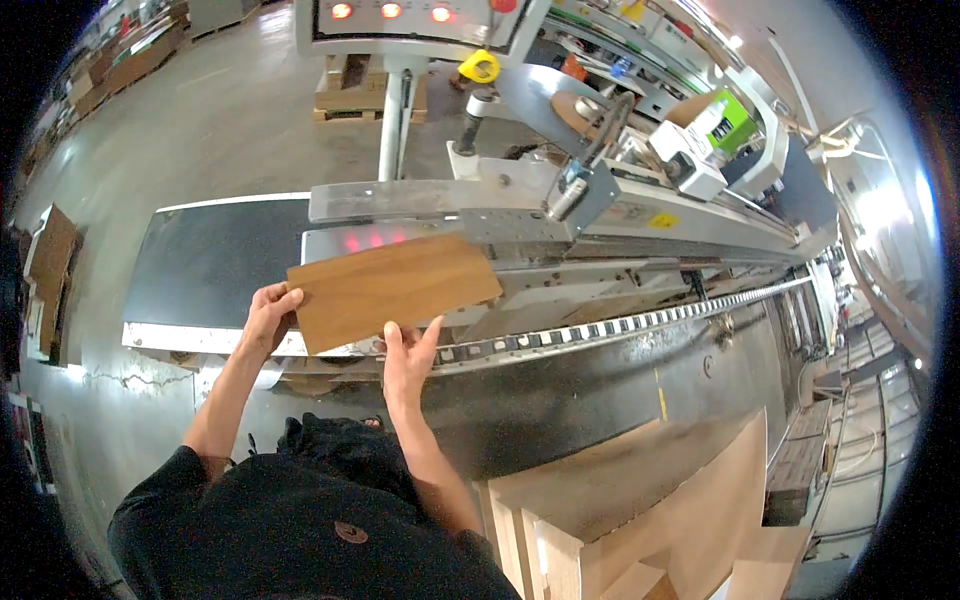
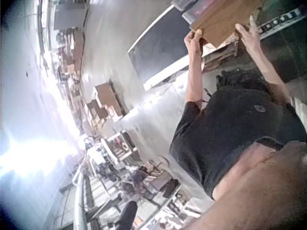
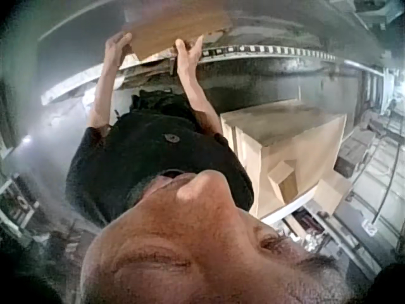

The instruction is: The person feeds wooden boards into a woodworking machine by hand, rotates them to process their edges, and places the boards onto a stack.

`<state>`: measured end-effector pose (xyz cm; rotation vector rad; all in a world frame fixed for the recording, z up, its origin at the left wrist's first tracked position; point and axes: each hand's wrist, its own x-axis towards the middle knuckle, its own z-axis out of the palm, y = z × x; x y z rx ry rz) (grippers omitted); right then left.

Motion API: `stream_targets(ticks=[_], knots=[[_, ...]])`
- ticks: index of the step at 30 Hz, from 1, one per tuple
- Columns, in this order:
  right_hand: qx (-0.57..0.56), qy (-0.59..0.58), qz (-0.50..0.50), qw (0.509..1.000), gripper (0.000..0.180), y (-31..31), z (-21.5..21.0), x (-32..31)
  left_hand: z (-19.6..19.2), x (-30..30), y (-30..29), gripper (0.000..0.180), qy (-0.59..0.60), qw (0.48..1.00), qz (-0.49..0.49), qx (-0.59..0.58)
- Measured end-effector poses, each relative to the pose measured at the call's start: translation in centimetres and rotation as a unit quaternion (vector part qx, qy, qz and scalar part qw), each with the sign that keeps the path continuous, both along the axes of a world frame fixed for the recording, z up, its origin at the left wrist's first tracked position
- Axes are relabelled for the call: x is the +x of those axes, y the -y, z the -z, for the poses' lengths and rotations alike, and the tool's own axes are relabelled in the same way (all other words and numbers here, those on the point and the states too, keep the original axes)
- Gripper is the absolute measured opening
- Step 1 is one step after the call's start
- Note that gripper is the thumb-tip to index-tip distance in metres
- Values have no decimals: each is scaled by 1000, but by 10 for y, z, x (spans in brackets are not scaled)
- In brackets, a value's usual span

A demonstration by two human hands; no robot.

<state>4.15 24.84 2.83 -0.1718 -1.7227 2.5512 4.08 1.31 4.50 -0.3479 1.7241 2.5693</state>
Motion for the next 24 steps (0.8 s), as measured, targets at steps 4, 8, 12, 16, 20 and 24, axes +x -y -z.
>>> stream_targets(ticks=[4, 8, 12, 16, 20, 24], knots=[[-39, 11, 28, 999, 83, 38, 16, -27, 16, -31, 37, 32, -2, 998, -22, -67], [92, 42, -15, 995, 88, 45, 26, -46, 12, -58, 48, 28, 6, 982, -70, -173], [370, -75, 14, 926, 79, 38, 42, -66, 25, -87, 49, 25, -38, 859, -73, -506], [379, -91, 39, 920, 68, 69, 51, -68, 21, -67, 40, 40, -49, 882, -87, -460], [422, -21, 32, 906, 109, 76, 62, -69, 47, -46, 33, 69, -140, 860, -65, -486], [453, -66, 80, 885, 106, 81, 63, -70, 54, -32, 24, 73, -135, 840, -75, -520]])
